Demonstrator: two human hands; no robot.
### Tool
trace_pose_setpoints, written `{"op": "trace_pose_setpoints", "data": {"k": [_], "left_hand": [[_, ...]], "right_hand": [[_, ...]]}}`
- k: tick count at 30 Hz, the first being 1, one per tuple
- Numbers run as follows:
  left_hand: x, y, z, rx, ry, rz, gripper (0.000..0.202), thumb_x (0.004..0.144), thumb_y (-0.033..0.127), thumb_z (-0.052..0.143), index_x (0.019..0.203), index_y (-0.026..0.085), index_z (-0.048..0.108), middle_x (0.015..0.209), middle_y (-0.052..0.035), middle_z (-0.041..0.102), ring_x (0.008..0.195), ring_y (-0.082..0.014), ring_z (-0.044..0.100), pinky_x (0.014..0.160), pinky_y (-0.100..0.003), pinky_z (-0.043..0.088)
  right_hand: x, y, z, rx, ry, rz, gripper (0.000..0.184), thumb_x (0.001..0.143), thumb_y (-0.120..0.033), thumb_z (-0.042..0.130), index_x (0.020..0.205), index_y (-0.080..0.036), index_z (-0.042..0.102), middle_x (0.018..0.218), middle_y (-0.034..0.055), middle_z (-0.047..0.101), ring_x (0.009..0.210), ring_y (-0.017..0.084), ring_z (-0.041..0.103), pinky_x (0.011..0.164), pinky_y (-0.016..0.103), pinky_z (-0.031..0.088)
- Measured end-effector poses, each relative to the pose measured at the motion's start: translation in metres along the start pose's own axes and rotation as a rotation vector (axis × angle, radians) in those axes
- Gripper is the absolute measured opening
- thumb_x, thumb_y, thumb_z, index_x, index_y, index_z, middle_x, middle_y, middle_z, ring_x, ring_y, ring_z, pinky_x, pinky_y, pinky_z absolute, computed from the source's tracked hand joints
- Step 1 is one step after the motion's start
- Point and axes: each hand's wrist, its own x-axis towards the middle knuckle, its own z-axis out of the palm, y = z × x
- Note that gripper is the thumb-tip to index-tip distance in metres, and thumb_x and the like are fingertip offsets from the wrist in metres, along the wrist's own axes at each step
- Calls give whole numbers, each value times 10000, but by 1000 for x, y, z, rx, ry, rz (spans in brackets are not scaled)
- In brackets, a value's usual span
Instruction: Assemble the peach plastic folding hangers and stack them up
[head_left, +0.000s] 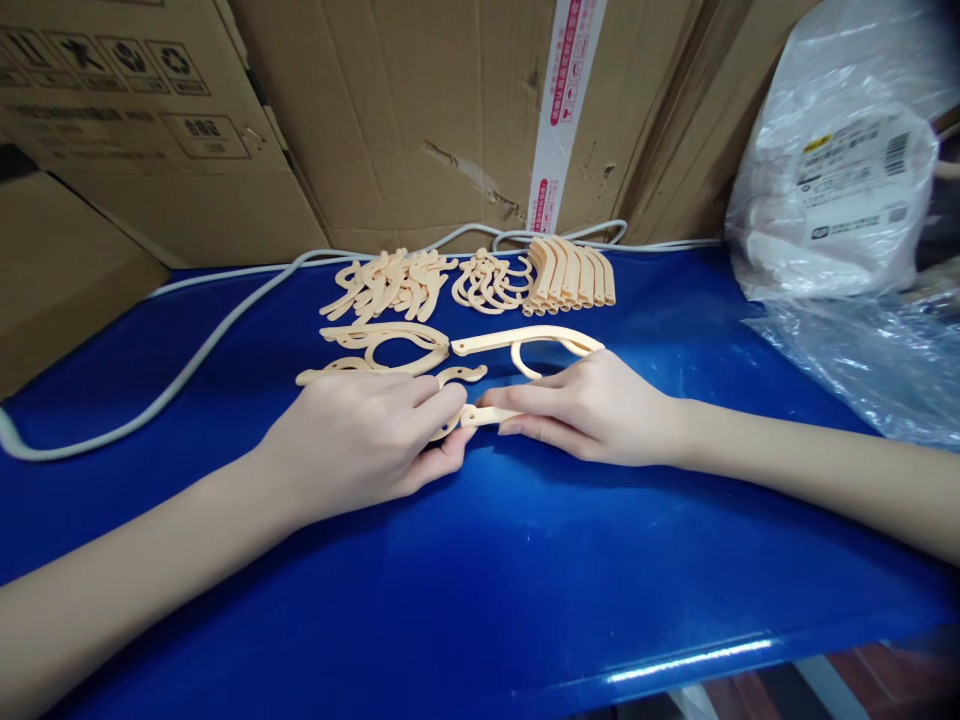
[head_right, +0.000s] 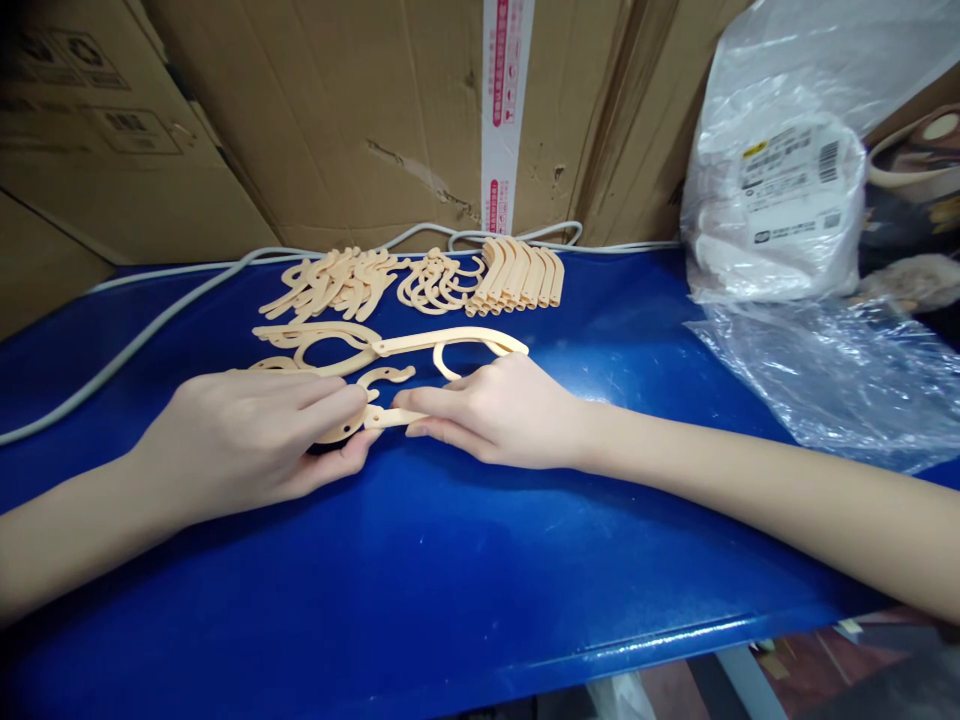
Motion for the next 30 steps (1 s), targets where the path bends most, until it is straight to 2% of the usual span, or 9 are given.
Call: {"op": "trace_pose_setpoints", "data": {"k": [19, 22, 25, 30], "left_hand": [[1, 1, -1, 5, -1, 7, 283, 929, 227, 518, 647, 218, 493, 552, 41, 599, 513, -140, 606, 466, -273, 340], [1, 3, -2, -9, 4, -36, 291, 944, 240, 506, 654, 219, 489, 560, 36, 613, 513, -135, 594, 463, -270, 328], [2, 5, -2, -50, -6, -134, 287, 955, 277, 498, 674, 217, 505, 569, 26, 622, 497, -141, 579, 449, -271, 308], [3, 9, -5, -38, 22, -217, 283, 966, 283, 488, 696, 211, 536, 531, 34, 583, 437, -133, 510, 438, -267, 286]], "right_hand": [[-1, 2, 0, 58, -48, 33, 415, 1075, -384, 377, 1317, -180, 646, 727, 37, 738, 596, 132, 619, 569, 252, 323], [-1, 0, -1, 5, -36, 31, 390, 1069, -349, 387, 1315, -179, 637, 751, 35, 745, 600, 137, 628, 564, 261, 329], [-1, -2, -2, -72, 49, 38, 368, 1059, -346, 405, 1287, -179, 641, 867, 39, 770, 632, 142, 646, 585, 275, 366], [-1, -7, -7, -122, 314, 29, 337, 1038, -388, 449, 1095, -164, 694, 914, 70, 735, 807, 204, 660, 713, 339, 450]]}}
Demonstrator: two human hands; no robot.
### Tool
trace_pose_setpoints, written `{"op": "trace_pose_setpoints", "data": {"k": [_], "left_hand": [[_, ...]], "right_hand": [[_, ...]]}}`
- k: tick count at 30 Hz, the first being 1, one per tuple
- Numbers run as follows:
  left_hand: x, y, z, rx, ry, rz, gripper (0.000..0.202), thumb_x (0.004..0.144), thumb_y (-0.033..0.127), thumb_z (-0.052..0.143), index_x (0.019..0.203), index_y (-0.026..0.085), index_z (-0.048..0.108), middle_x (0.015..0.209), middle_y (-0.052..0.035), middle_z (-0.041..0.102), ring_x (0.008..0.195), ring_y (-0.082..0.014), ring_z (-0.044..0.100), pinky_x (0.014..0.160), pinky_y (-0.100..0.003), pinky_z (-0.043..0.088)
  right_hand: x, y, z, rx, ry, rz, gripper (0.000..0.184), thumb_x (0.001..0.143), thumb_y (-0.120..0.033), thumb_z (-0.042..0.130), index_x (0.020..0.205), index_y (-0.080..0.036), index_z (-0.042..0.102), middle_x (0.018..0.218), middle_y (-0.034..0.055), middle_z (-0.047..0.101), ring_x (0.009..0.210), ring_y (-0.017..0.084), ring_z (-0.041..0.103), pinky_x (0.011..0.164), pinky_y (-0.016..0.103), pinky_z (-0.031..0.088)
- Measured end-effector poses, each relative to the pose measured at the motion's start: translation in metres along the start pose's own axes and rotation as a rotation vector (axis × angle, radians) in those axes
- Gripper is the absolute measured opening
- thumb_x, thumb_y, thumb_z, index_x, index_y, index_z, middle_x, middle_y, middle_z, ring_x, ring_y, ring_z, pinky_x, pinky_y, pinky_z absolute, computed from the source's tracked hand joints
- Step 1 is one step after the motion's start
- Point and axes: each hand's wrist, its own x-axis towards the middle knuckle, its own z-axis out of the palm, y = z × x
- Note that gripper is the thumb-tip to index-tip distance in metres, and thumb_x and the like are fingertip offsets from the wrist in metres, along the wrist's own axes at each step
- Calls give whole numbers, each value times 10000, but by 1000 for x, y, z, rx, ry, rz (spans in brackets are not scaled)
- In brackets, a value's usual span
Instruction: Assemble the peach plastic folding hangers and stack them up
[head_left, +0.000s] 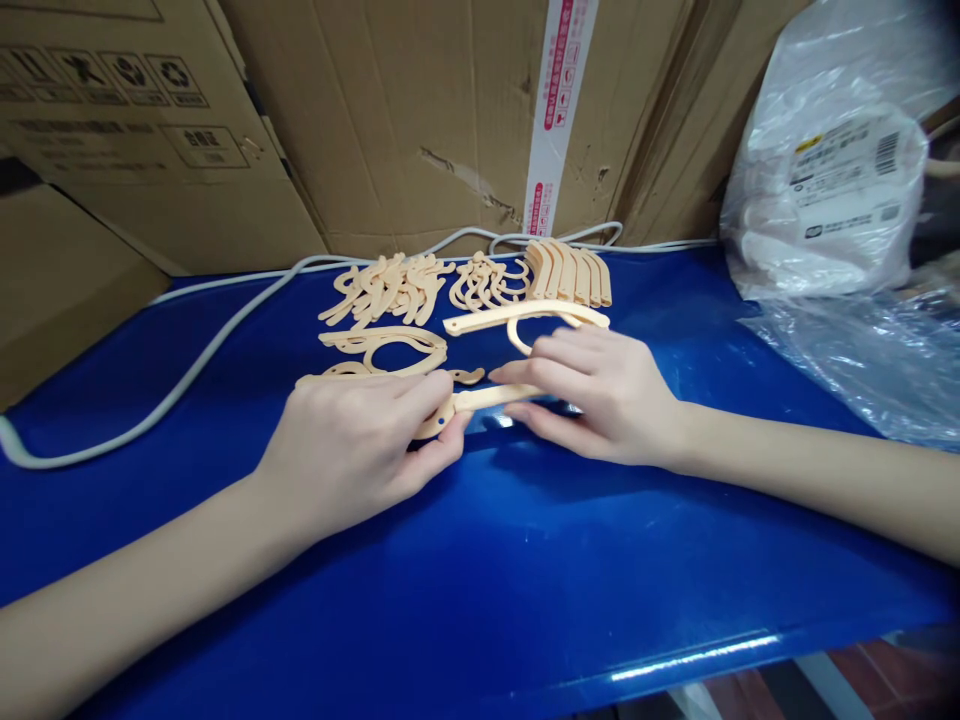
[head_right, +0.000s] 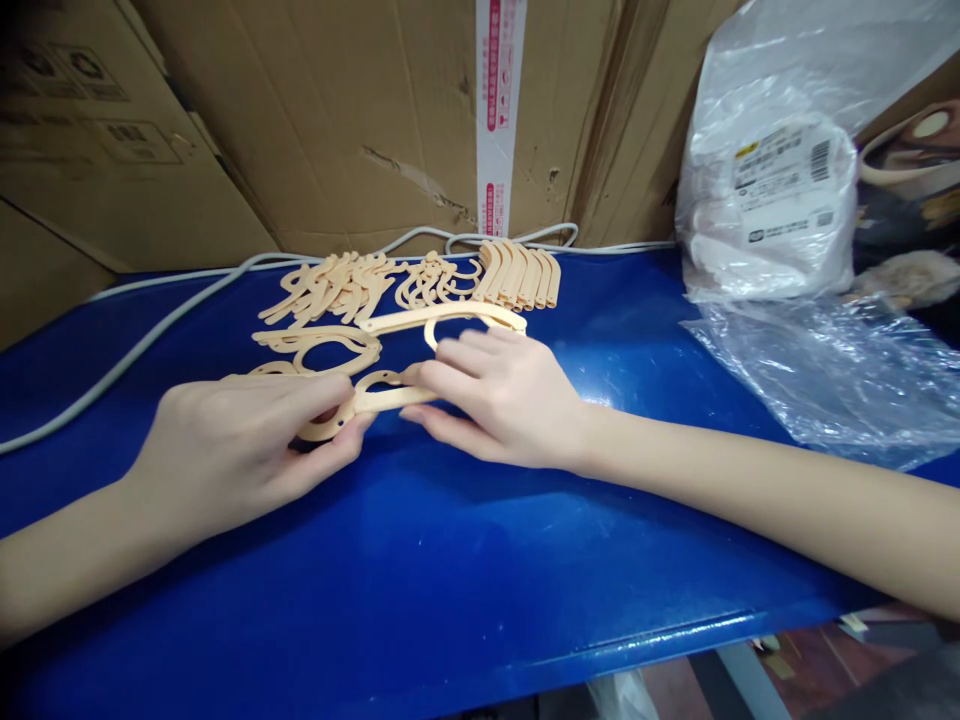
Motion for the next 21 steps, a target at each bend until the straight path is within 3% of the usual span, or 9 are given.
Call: {"op": "trace_pose_setpoints", "data": {"k": [4, 8, 14, 17, 21], "left_hand": [[0, 0, -1, 30, 3, -26, 297, 964, 269, 486, 676, 210, 527, 504, 32, 555, 418, -128, 480, 430, -268, 265], [-1, 0, -2, 71, 19, -46, 291, 962, 289, 491, 685, 211, 539, 511, 21, 574, 438, -139, 523, 412, -266, 244], [1, -2, -5, 197, 31, -39, 255, 963, 281, 502, 745, 199, 604, 473, 21, 533, 408, -151, 496, 406, -273, 170], [2, -3, -5, 200, 4, -26, 247, 958, 278, 526, 735, 192, 587, 498, 15, 555, 432, -154, 532, 410, -267, 187], [1, -3, -3, 131, 3, 27, 278, 959, 293, 491, 705, 196, 551, 549, -3, 588, 481, -165, 560, 421, -281, 237]], "right_hand": [[1, 2, -4, -33, 136, 208, 207, 1010, -348, 503, 1020, -232, 674, 1234, 134, 636, 1168, 308, 577, 968, 499, 422], [1, 15, 2, 181, 226, 407, 134, 997, -319, 523, 974, -224, 613, 1342, 145, 531, 1318, 299, 481, 1097, 509, 372], [4, 28, 12, 482, 223, 479, 217, 1011, -313, 516, 884, -186, 639, 1101, 83, 620, 1114, 212, 581, 999, 382, 430], [5, 27, 12, 529, 136, 500, 286, 1013, -328, 512, 856, -176, 697, 1017, 64, 626, 988, 190, 599, 918, 346, 444], [5, 28, 16, 513, 51, 507, 276, 1009, -322, 519, 955, -170, 743, 971, 62, 648, 962, 195, 601, 894, 335, 433]]}}
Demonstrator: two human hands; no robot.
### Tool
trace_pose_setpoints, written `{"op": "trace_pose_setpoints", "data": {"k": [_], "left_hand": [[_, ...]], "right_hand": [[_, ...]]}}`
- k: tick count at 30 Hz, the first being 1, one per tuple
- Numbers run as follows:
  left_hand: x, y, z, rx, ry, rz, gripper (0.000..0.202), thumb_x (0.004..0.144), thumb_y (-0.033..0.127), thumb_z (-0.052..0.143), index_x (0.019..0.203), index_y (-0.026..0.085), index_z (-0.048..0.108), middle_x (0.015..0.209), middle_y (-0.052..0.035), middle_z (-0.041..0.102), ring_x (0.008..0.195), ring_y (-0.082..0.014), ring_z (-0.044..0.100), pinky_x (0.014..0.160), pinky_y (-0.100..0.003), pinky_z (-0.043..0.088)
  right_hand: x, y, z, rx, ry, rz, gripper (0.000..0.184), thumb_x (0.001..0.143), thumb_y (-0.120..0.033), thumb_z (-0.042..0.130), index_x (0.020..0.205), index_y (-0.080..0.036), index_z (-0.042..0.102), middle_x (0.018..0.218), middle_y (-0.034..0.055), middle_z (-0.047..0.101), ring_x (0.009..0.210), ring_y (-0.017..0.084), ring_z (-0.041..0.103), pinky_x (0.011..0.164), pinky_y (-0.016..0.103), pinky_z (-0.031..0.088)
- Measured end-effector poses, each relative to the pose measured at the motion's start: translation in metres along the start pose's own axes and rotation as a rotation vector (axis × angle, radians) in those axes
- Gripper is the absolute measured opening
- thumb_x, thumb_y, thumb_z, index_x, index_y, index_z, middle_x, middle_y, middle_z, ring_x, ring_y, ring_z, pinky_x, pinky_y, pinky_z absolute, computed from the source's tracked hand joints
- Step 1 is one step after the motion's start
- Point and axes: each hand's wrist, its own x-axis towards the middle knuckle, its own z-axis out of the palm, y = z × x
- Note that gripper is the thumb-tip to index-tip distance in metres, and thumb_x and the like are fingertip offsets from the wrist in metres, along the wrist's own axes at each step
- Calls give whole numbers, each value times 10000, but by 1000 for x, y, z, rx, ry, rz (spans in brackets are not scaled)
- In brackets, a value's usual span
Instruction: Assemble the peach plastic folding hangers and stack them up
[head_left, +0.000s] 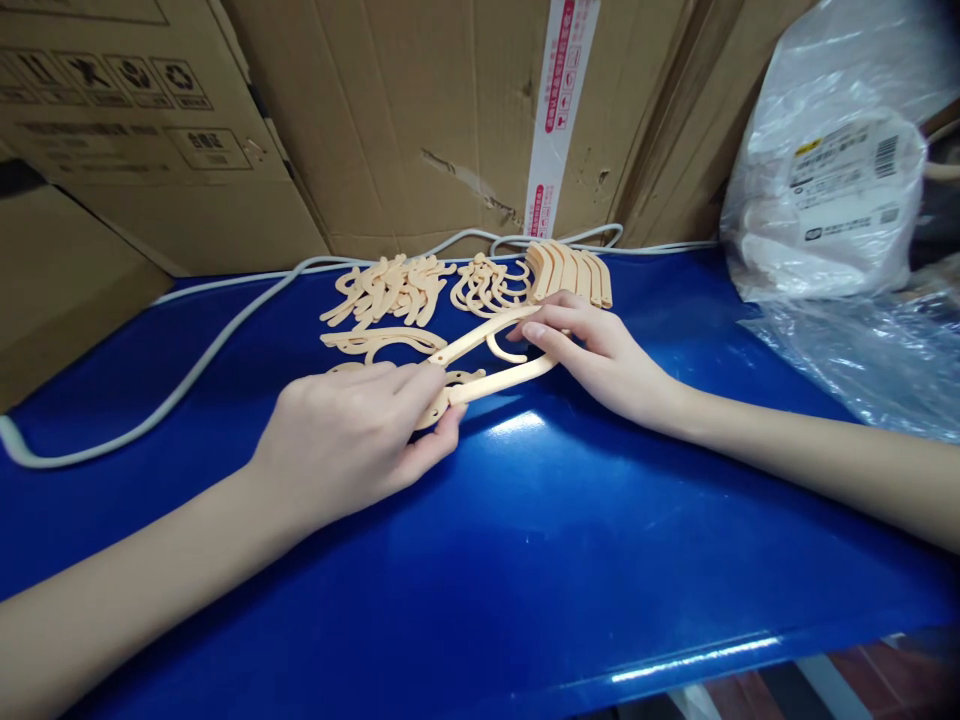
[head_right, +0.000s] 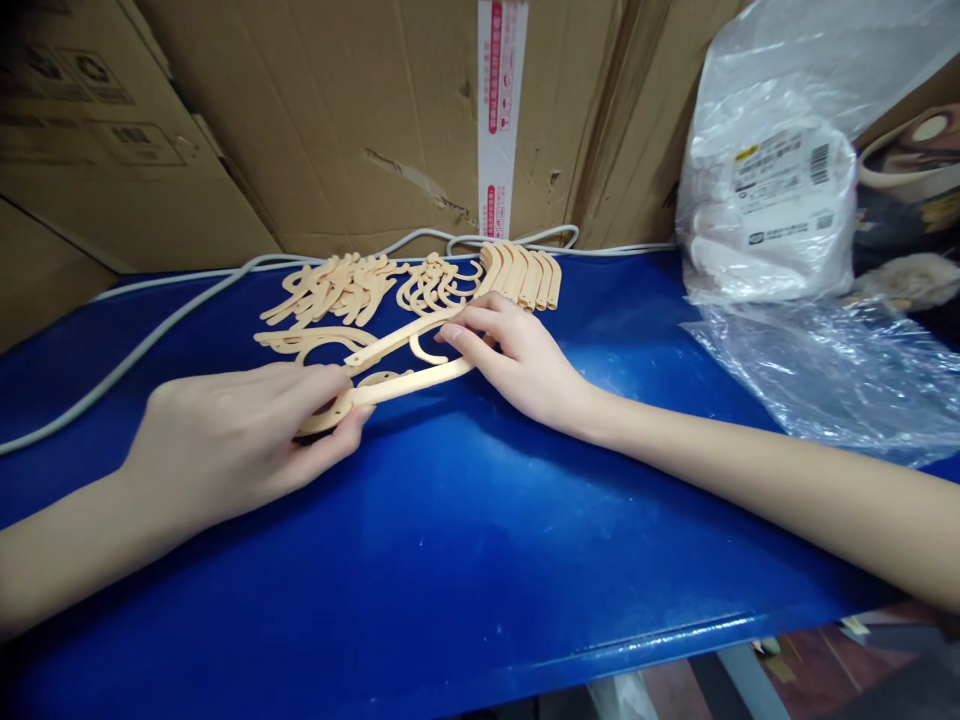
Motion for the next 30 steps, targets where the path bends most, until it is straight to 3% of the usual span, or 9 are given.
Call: {"op": "trace_pose_setpoints", "data": {"k": [6, 10, 13, 16, 21, 24, 30], "left_hand": [[-2, 2, 1, -274, 20, 232, 222, 919, 286, 491, 720, 202, 542, 617, -4, 545, 618, -187, 524, 533, -311, 369], [-3, 4, 1, -416, -51, 341, 185, 875, 218, 454, 743, 181, 579, 661, -32, 513, 649, -208, 441, 592, -339, 409], [-3, 3, 4, -449, -109, 348, 192, 869, 169, 431, 784, 163, 603, 725, -57, 552, 704, -226, 462, 653, -372, 447], [-4, 2, 7, -428, -108, 366, 219, 893, 140, 397, 850, 148, 611, 850, -96, 621, 846, -264, 534, 807, -422, 484], [-6, 2, 9, -406, -61, 358, 250, 926, 127, 380, 1038, 109, 602, 1170, -150, 641, 1156, -319, 535, 1068, -471, 414], [-7, 2, 10, -393, -80, 340, 235, 929, 120, 408, 1065, 109, 600, 1277, -165, 608, 1230, -334, 517, 1079, -476, 426], [-7, 2, 11, -429, -87, 298, 247, 945, 98, 427, 1092, 115, 625, 1299, -172, 598, 1241, -325, 539, 1044, -470, 482]], "right_hand": [[-2, -1, 1, -100, -79, -58, 391, 1050, -365, 421, 995, -156, 747, 925, 73, 645, 898, 202, 595, 847, 340, 431], [-3, -4, 1, -159, -92, -118, 409, 1059, -372, 404, 1051, -142, 742, 941, 83, 653, 913, 212, 589, 860, 351, 421], [-4, -4, 2, -174, -96, -131, 422, 1063, -378, 395, 1031, -138, 741, 944, 88, 658, 916, 217, 592, 866, 357, 418], [-4, -3, 2, -179, -108, -112, 431, 1064, -378, 385, 996, -141, 739, 959, 94, 669, 917, 220, 597, 854, 359, 423], [-2, -2, 2, -185, -117, -79, 405, 1058, -361, 398, 987, -153, 738, 922, 75, 691, 883, 207, 606, 837, 350, 433], [-2, 1, 2, -161, -104, -29, 363, 1048, -326, 421, 1023, -150, 737, 991, 79, 722, 938, 213, 633, 870, 355, 443], [-2, 5, 4, -57, -61, 70, 325, 1036, -293, 427, 1044, -162, 724, 1067, 64, 756, 1010, 210, 673, 893, 346, 469]]}}
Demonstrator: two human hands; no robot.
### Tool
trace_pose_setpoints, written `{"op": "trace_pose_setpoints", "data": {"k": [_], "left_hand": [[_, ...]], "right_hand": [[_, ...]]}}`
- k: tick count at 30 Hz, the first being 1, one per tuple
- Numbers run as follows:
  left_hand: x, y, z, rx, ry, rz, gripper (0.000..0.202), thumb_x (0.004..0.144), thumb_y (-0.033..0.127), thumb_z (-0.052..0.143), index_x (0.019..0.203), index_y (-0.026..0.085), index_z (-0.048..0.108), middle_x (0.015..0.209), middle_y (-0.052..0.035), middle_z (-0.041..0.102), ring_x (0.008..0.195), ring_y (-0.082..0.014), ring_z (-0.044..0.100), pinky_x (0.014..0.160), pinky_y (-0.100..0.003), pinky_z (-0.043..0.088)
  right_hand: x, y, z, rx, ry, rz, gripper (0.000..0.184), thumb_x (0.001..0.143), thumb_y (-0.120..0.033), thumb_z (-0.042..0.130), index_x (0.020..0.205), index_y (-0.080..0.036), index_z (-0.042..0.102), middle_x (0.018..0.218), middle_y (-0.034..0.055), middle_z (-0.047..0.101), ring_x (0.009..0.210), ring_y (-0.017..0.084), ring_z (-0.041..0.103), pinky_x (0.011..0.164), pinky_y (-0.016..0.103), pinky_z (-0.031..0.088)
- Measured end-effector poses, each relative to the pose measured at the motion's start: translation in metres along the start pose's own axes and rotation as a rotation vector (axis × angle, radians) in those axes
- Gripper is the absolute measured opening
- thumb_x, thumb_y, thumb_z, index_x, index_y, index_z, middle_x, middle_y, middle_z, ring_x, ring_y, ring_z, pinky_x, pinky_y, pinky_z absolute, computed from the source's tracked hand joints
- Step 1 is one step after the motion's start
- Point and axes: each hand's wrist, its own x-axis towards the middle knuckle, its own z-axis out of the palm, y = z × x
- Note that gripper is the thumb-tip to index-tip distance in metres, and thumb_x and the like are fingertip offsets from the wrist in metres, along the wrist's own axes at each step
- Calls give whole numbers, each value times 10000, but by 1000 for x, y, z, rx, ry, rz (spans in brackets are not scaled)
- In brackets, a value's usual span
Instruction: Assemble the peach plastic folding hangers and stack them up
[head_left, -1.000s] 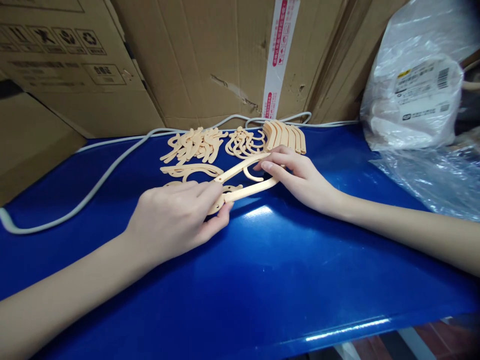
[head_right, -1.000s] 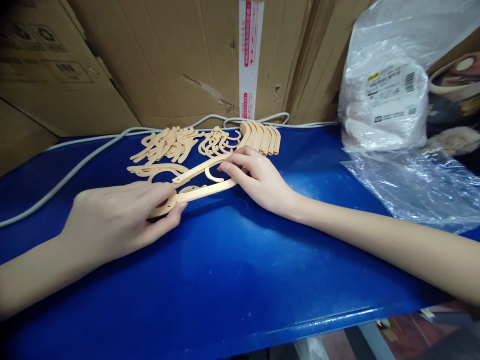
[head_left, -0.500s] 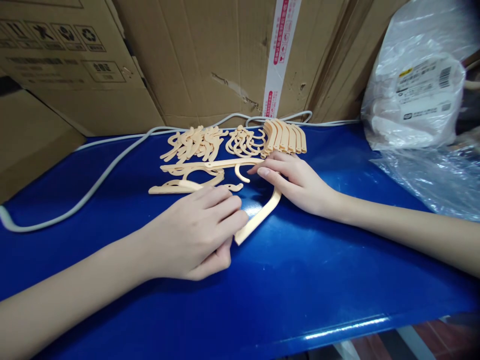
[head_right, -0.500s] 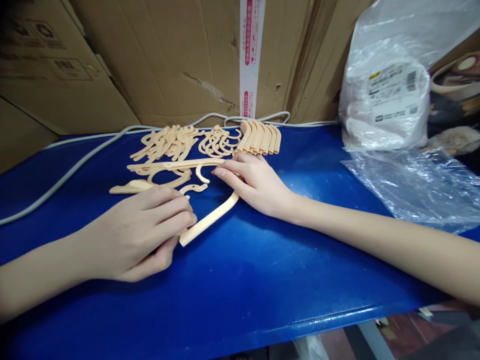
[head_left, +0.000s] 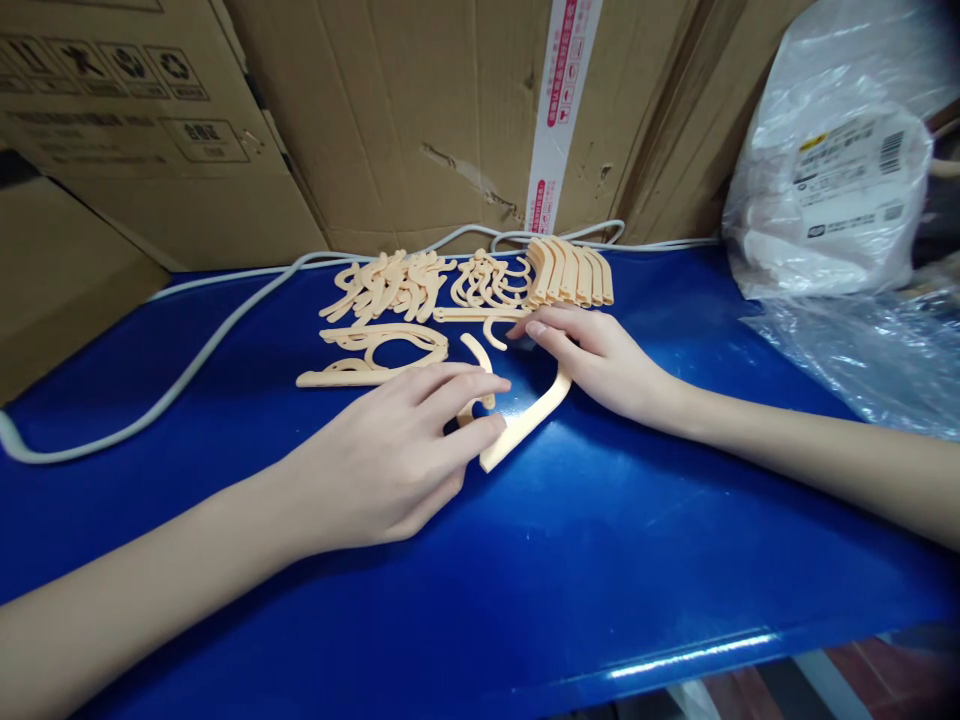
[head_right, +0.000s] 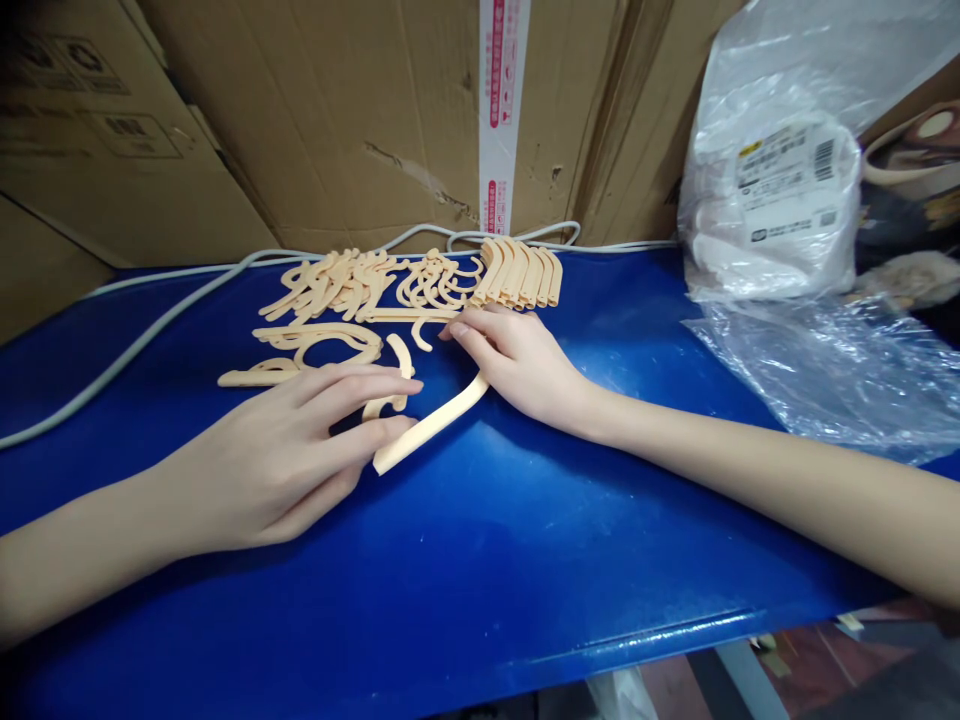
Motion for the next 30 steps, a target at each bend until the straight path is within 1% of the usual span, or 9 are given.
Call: {"op": "trace_pose_setpoints", "data": {"k": [6, 10, 14, 16, 19, 22, 25, 28, 30], "left_hand": [[-2, 1, -1, -12, 9, 30, 298, 934, 100, 476, 1185, 137, 632, 1308, -140, 639, 1248, -311, 554, 1056, -468, 477], [-2, 2, 0, 38, 26, 39, 336, 932, 69, 446, 1194, 143, 643, 1284, -102, 686, 1140, -276, 620, 999, -445, 497], [-1, 3, 1, 49, 27, 24, 340, 935, 59, 430, 1177, 136, 656, 1294, -104, 691, 1045, -272, 660, 938, -446, 529], [-1, 2, 1, 22, 12, 4, 316, 940, 67, 437, 1146, 143, 664, 1318, -117, 676, 1062, -272, 666, 948, -437, 540], [-1, 2, 1, -44, -14, -21, 268, 953, 74, 437, 1065, 148, 668, 1347, -130, 654, 1136, -265, 656, 1025, -427, 523], [-2, 2, 1, -95, -15, -67, 261, 976, 97, 406, 1008, 165, 655, 1378, -105, 638, 1200, -261, 634, 1083, -431, 492], [-2, 5, 1, -142, 11, -112, 247, 984, 117, 403, 1019, 171, 642, 1370, -95, 641, 1236, -243, 621, 1095, -403, 485], [-1, 7, 0, -165, 60, -188, 145, 992, 219, 503, 1046, 163, 625, 1325, -114, 662, 1215, -231, 637, 1033, -349, 518], [0, 7, -1, -158, 69, -231, 190, 979, 326, 582, 1059, 157, 615, 1260, -122, 687, 1165, -246, 660, 993, -361, 531]], "right_hand": [[1, 0, 0, 31, 35, 13, 308, 1019, -297, 437, 1051, -176, 718, 1080, 52, 759, 1021, 204, 679, 907, 341, 483], [1, 0, -1, 71, 66, 16, 291, 974, -209, 438, 1023, -183, 724, 1116, 46, 758, 1079, 201, 673, 973, 355, 479], [0, 0, -3, 114, 108, 10, 316, 934, -155, 435, 1006, -186, 742, 1119, 50, 763, 1110, 209, 673, 1021, 387, 474], [0, -1, -4, 127, 127, 1, 323, 938, -160, 444, 1034, -202, 750, 1144, 44, 762, 1134, 213, 670, 1045, 406, 468], [-1, -2, -3, 134, 128, -7, 328, 947, -165, 472, 1113, -220, 750, 1220, 40, 744, 1192, 218, 654, 1084, 422, 451], [-2, -3, -2, 119, 112, -15, 327, 964, -185, 496, 1181, -225, 737, 1271, 46, 723, 1210, 222, 647, 1092, 425, 446], [-2, -4, -2, 99, 95, -21, 328, 976, -204, 508, 1223, -202, 724, 1282, 65, 716, 1202, 234, 645, 1077, 432, 452], [-1, -4, -2, 98, 80, 2, 330, 980, -233, 526, 1247, -171, 710, 1291, 86, 709, 1190, 249, 644, 1052, 440, 463], [-1, -4, -2, 99, 71, 21, 332, 983, -262, 540, 1256, -169, 703, 1290, 87, 707, 1173, 252, 647, 1029, 436, 472]]}}
